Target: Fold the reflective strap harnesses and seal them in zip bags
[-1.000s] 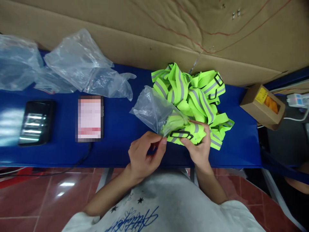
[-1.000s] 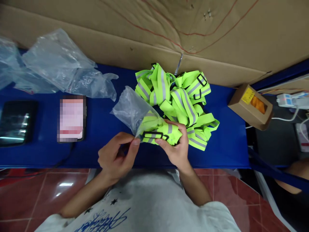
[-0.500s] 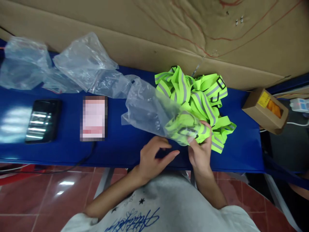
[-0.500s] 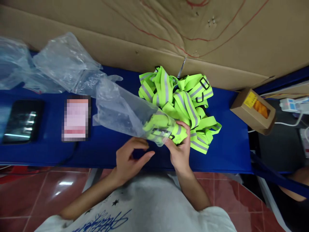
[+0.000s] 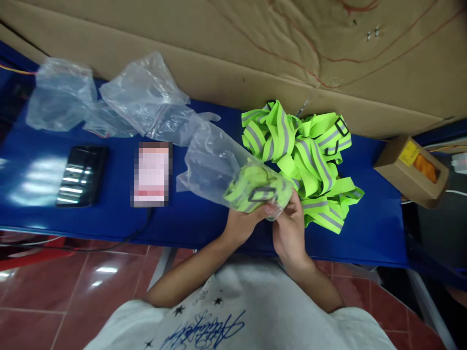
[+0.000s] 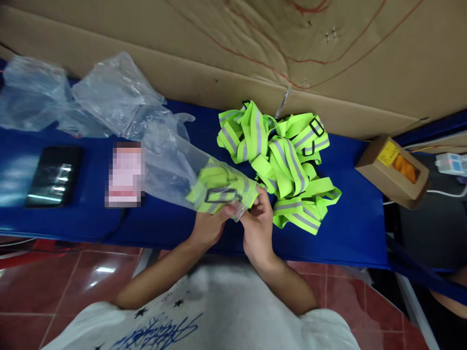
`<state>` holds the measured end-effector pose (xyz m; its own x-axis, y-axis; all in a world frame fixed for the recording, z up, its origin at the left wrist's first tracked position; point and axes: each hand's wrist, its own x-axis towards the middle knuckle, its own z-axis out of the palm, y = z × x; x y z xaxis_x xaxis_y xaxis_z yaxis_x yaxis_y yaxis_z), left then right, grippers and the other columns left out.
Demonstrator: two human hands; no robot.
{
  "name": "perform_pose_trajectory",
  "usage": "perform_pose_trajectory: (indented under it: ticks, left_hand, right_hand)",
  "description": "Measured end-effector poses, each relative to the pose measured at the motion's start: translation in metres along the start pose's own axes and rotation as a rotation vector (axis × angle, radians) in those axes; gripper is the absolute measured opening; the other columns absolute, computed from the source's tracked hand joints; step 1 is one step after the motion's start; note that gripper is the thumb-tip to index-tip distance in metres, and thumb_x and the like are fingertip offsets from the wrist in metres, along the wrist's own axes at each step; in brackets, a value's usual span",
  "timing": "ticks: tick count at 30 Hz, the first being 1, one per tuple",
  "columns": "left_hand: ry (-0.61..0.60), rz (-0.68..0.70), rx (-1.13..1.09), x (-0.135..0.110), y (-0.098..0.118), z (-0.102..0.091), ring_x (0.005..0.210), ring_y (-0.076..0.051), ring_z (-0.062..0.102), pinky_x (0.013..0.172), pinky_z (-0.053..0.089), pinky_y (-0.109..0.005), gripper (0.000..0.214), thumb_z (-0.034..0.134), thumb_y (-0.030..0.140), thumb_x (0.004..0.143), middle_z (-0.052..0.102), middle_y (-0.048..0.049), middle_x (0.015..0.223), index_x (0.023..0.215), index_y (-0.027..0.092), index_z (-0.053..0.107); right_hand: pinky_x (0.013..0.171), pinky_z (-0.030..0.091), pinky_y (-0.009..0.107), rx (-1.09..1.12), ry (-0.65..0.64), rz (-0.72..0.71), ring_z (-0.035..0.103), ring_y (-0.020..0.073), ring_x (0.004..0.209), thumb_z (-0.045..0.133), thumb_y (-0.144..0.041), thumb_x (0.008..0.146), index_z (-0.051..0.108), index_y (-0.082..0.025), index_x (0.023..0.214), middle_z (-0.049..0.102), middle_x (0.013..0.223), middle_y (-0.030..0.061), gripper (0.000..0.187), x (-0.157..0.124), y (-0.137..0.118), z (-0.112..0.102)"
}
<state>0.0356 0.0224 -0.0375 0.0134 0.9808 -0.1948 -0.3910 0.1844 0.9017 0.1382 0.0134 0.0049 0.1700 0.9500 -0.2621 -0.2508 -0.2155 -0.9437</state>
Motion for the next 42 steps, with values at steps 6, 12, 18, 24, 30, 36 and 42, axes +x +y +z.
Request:
perform_pose_trajectory:
  ticks: [6,12,18,24,30,36,42]
  left_hand:
    - [0.102,-0.128,-0.207,0.003,0.016,0.003,0.103,-0.022,0.074,0.1,0.059,-0.04,0.054,0.097,0.047,0.064,0.078,-0.0043,0.11,0.106,0.022,0.075]
    - [-0.019,-0.227,-0.253,-0.008,0.005,0.011,0.133,-0.028,0.064,0.12,0.047,-0.047,0.062,0.09,0.057,0.073,0.07,-0.0104,0.137,0.12,0.022,0.072]
    - [-0.533,-0.509,-0.171,-0.035,0.018,0.008,0.125,-0.03,0.069,0.103,0.06,-0.047,0.052,0.061,0.066,0.096,0.076,-0.0124,0.124,0.119,0.02,0.073]
    - [-0.65,0.239,0.537,-0.033,0.098,-0.023,0.112,-0.022,0.073,0.103,0.058,-0.038,0.042,0.081,0.027,0.088,0.078,-0.0031,0.118,0.129,0.032,0.069]
    - [-0.552,-0.249,0.427,0.045,0.081,-0.04,0.111,-0.03,0.072,0.098,0.058,-0.046,0.059,0.09,0.047,0.073,0.076,-0.0118,0.117,0.121,0.017,0.071]
    - [-0.542,-0.276,0.089,0.069,0.083,-0.047,0.114,-0.026,0.072,0.1,0.055,-0.037,0.045,0.093,0.035,0.073,0.077,-0.0078,0.119,0.111,0.021,0.073]
    - [-0.488,-0.344,0.126,0.078,0.068,-0.048,0.104,-0.025,0.076,0.096,0.058,-0.036,0.049,0.087,0.045,0.081,0.08,-0.0094,0.11,0.12,0.019,0.075]
  right_hand:
    - [0.118,0.051,0.045,0.055,-0.158,0.063,0.062,0.0245,0.135,0.076,-0.048,0.09,0.064,-0.034,0.135,0.067,0.143,0.0032,0.049,-0.003,-0.001,-0.006]
    - [0.124,0.046,0.046,0.006,-0.528,0.028,0.055,0.0273,0.145,0.059,-0.073,0.093,0.063,-0.034,0.144,0.061,0.152,0.0017,0.065,0.001,-0.014,-0.02]
    - [0.109,0.057,0.039,-0.482,-0.411,-0.357,0.071,0.0213,0.123,0.062,-0.029,0.103,0.077,-0.033,0.125,0.076,0.129,-0.0007,0.026,0.011,-0.033,-0.031]
    - [0.076,0.062,0.023,-0.538,-0.478,-0.317,0.078,0.0142,0.084,0.074,-0.028,0.096,0.08,-0.026,0.1,0.082,0.094,-0.0025,0.008,0.025,-0.052,-0.04]
    - [0.093,0.059,0.033,-0.786,-0.641,-0.581,0.075,0.0201,0.103,0.073,-0.034,0.097,0.076,-0.026,0.112,0.078,0.112,0.0042,0.017,0.045,-0.065,-0.046]
    - [0.108,0.051,0.044,-0.907,-0.746,-0.605,0.062,0.0275,0.129,0.079,-0.036,0.092,0.074,-0.024,0.111,0.062,0.136,0.0121,0.023,0.067,-0.072,-0.066]
    - [0.089,0.055,0.032,-0.667,-0.803,-0.46,0.071,0.018,0.101,0.072,-0.023,0.097,0.071,-0.022,0.097,0.075,0.105,0.0051,0.002,0.075,-0.057,-0.068]
